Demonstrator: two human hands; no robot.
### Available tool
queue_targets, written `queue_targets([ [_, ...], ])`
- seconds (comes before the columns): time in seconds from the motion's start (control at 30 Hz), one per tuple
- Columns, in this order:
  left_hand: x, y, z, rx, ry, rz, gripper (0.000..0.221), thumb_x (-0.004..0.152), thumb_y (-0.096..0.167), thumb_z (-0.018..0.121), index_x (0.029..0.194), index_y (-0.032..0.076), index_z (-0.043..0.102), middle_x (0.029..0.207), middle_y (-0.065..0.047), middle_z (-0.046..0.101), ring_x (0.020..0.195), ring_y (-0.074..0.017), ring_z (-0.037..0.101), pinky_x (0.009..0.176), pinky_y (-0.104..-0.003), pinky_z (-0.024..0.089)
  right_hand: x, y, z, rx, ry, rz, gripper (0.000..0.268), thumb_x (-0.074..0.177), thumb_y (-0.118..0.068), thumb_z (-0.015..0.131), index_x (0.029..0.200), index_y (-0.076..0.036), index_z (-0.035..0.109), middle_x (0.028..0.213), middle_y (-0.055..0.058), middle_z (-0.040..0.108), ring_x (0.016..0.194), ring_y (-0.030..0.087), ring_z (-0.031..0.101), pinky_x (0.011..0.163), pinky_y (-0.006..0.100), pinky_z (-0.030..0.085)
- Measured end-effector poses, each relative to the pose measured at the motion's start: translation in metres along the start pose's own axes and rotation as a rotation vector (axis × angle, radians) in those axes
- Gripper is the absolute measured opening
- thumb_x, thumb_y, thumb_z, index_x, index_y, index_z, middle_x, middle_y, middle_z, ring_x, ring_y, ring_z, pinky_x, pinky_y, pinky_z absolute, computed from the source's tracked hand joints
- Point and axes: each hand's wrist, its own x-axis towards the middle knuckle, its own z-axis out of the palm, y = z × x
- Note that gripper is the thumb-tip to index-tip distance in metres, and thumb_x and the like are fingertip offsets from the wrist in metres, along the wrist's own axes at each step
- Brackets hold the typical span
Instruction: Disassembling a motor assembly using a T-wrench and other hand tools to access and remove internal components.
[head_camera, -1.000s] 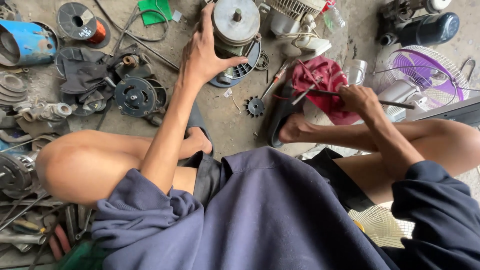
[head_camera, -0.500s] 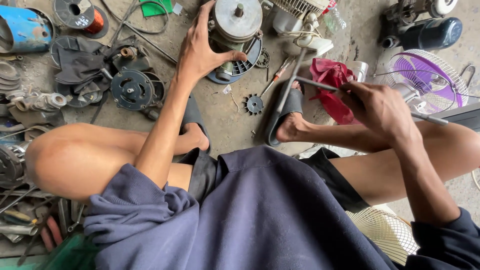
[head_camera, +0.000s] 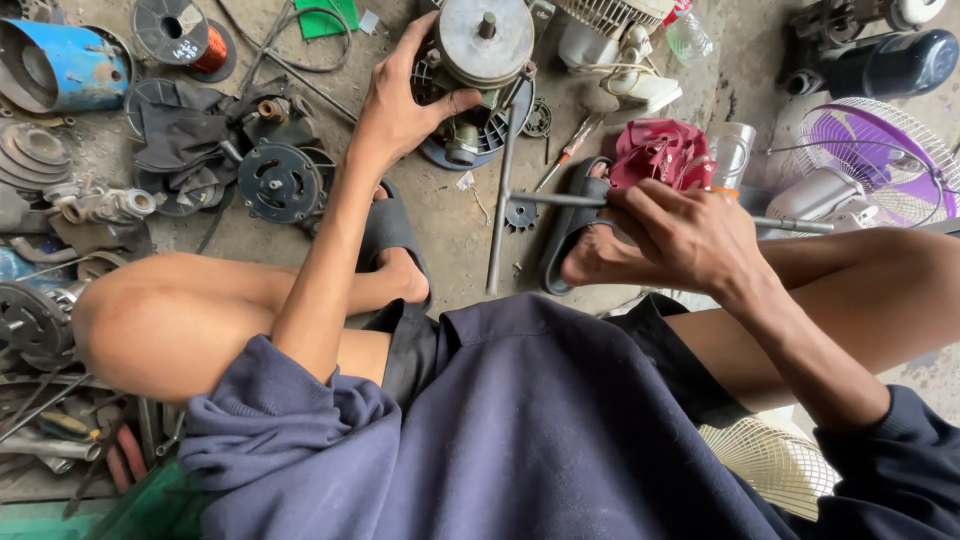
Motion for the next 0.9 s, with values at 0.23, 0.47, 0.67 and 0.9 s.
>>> queue_targets([
  [0.23,0.002,0.010,-0.004,-0.051,-0.025,-0.026,0.083,0.083,0.022,0.100,0.143,0.009,0.046,0.130,-0.017,0.073,0.116,-0.0341,0.074,0.097,-0.044,0.058,0.010,-0.006,-0.010,0.017,0.004,-0.070,0.054,0.092,-0.052,0.073,0.127,-0.011,0.066,0.085,-0.001,0.064,0.049,0.013,0.052,0.035,0.026,0.041],
  [0.47,0.003,0.007,-0.003,-0.054,-0.024,-0.012,0.084,0.084,0.021,0.101,0.146,0.012,0.045,0.134,-0.017,0.072,0.120,-0.0349,0.073,0.100,-0.045,0.057,-0.008,-0.013,-0.012,0.026,-0.089,-0.276,0.037,0.091,-0.025,0.068,0.126,-0.015,0.062,0.094,0.000,0.068,0.074,0.018,0.069,0.057,0.035,0.056],
  [0.67,0.003,0.007,-0.002,-0.055,-0.030,-0.040,0.087,0.084,0.026,0.101,0.148,0.013,0.043,0.139,-0.016,0.069,0.126,-0.0342,0.070,0.107,-0.046,0.054,-0.005,0.001,-0.023,-0.018,0.018,-0.174,0.024,0.096,-0.024,0.068,0.117,-0.012,0.067,0.102,0.001,0.071,0.070,0.020,0.068,0.056,0.036,0.050],
  [0.9,0.004,-0.021,-0.004,-0.074,-0.056,-0.044,0.083,0.083,0.025,0.099,0.146,0.007,0.048,0.144,-0.017,0.063,0.133,-0.0366,0.062,0.116,-0.050,0.043,0.001,0.057,-0.008,0.239,0.229,0.129,0.030,0.125,-0.014,0.060,0.099,0.001,0.066,0.061,0.002,0.054,0.041,0.013,0.034,0.040,0.032,0.025],
])
